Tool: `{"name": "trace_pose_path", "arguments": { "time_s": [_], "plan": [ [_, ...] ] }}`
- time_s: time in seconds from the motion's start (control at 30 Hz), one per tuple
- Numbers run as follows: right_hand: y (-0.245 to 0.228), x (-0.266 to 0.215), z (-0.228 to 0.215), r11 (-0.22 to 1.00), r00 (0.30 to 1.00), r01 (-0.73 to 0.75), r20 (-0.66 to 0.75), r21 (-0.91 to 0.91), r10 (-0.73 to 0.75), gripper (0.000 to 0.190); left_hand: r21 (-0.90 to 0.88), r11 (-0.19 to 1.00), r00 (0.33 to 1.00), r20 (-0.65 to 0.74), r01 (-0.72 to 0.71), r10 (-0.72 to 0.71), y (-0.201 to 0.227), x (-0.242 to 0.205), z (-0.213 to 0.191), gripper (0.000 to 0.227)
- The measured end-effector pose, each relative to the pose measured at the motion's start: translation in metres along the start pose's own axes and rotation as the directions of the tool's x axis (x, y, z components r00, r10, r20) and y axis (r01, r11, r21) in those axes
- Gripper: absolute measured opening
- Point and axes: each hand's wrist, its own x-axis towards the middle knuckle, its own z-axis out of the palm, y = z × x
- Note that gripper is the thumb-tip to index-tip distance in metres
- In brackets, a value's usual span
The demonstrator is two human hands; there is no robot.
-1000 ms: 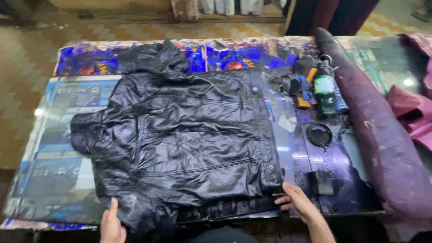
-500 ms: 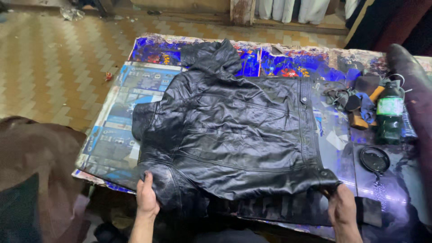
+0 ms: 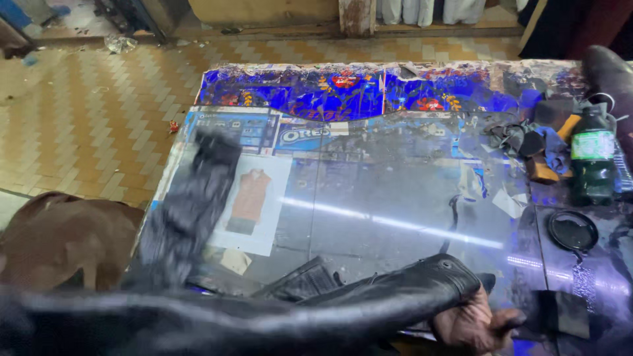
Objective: The person wipes a black leather jacket laid on a table using a dark cloth. They repeatedly rub the sleeves, front panels, and collar area, occasionally repositioning the jacket to access different sections.
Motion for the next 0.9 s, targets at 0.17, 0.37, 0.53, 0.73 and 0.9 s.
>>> {"name": "trace_pose_path", "arguments": {
  "time_s": [0.17, 0.37, 0.53, 0.73, 0.9],
  "plan": [
    [-0.001, 0.025, 0.035, 0.96, 0.965, 0.262, 0.035, -0.099, -0.26, 0.094, -0.09, 0.992, 0.959, 0.259, -0.09, 0.11, -0.014, 0.109, 0.1, 0.056],
    [0.012, 0.2, 0.06, 0.769, 0.862, 0.503, 0.157, -0.394, -0.483, 0.055, -0.354, 0.934, 0.698, 0.678, 0.034, 0.231, -0.025, 0.108, 0.296, 0.065],
    [0.015, 0.185, 0.001, 0.597, 0.967, 0.173, 0.021, -0.783, -0.252, 0.102, 0.202, 0.967, 0.614, 0.787, -0.152, -0.067, -0.033, 0.001, 0.337, 0.106],
    [0.035, 0.018, -0.032, -0.222, 0.925, -0.101, -0.01, -0.97, -0.379, 0.084, 0.616, 0.535, 0.435, 0.787, -0.578, -0.437, -0.025, -0.131, 0.231, 0.112],
    [0.068, -0.022, -0.08, -0.709, 0.932, -0.349, -0.146, -0.613, -0.333, 0.056, 0.516, 0.48, 0.25, 0.821, -0.709, -0.513, -0.052, -0.143, 0.221, 0.094]
  ]
}}
